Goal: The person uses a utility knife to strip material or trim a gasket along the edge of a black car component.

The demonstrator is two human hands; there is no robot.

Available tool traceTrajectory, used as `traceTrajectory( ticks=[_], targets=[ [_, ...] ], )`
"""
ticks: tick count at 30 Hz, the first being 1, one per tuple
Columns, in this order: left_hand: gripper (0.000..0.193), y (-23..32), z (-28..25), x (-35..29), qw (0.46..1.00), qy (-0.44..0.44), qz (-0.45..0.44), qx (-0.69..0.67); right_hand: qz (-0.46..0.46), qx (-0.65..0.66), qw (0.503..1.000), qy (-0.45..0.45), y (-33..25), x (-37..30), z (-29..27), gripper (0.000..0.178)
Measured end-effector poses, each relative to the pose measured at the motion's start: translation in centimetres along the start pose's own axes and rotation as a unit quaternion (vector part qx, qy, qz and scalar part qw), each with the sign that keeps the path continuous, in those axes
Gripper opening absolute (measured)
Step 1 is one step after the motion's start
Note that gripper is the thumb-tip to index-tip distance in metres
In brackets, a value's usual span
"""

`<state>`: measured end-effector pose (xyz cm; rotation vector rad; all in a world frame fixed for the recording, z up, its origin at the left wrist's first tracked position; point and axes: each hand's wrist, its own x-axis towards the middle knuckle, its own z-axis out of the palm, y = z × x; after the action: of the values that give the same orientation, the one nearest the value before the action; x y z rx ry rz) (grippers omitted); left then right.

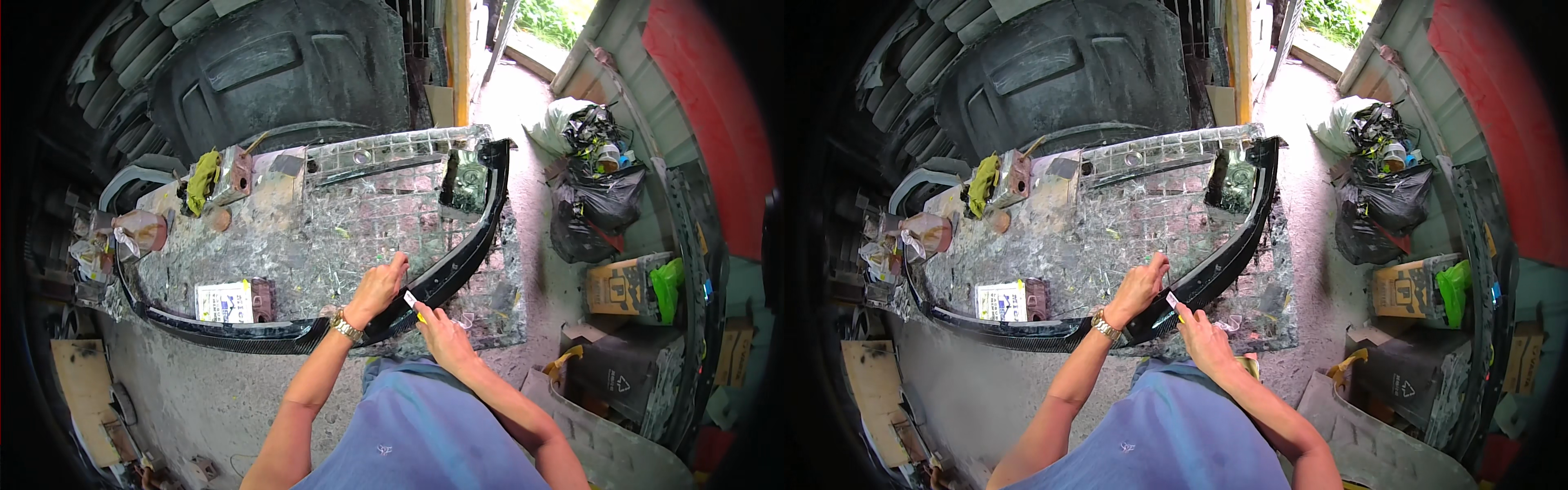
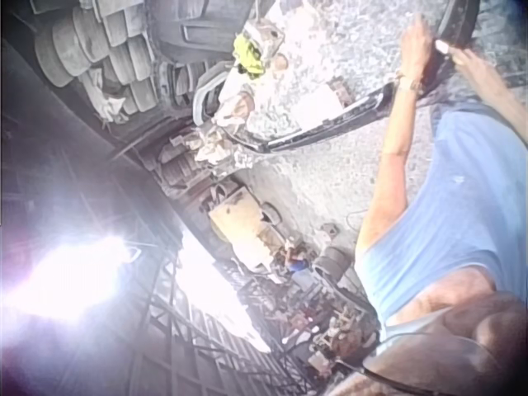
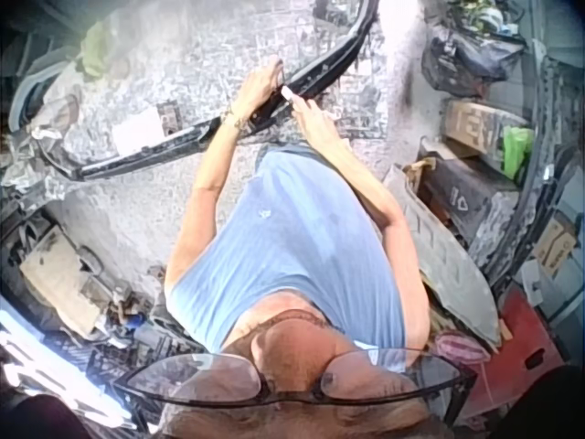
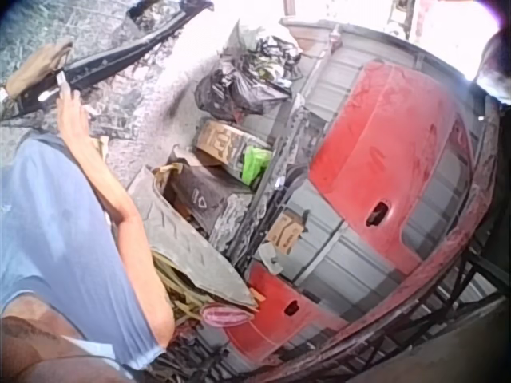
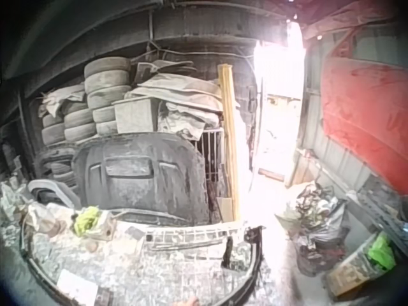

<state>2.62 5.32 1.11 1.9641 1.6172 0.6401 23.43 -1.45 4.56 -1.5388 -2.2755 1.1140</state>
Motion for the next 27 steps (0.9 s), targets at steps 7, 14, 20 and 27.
traceTrajectory(
  ticks=[7, 14, 20, 27],
  targets=[
    [0.015, 0.1, 0.0, -0.1, 1.000, 0.013, 0.014, 0.004, -0.013, 0.026, 0.999, 0.031, 0.5, 0.3, 0.6, 0.043],
    [0.015, -0.2, 0.1, 0.0, 1.000, 0.008, 0.003, 0.005, -0.019, 0.020, 0.999, 0.025, -0.3, 0.3, 0.2, 0.044],
    [0.015, -0.2, 0.1, 0.2, 1.000, 0.012, 0.006, -0.004, -0.010, 0.010, 1.000, 0.015, 0.4, -0.3, 0.7, 0.043],
    [0.015, -0.2, 0.1, 0.2, 1.000, 0.009, -0.001, -0.005, -0.007, 0.028, 0.999, 0.041, 0.5, 0.1, 0.7, 0.043]
  ],
)
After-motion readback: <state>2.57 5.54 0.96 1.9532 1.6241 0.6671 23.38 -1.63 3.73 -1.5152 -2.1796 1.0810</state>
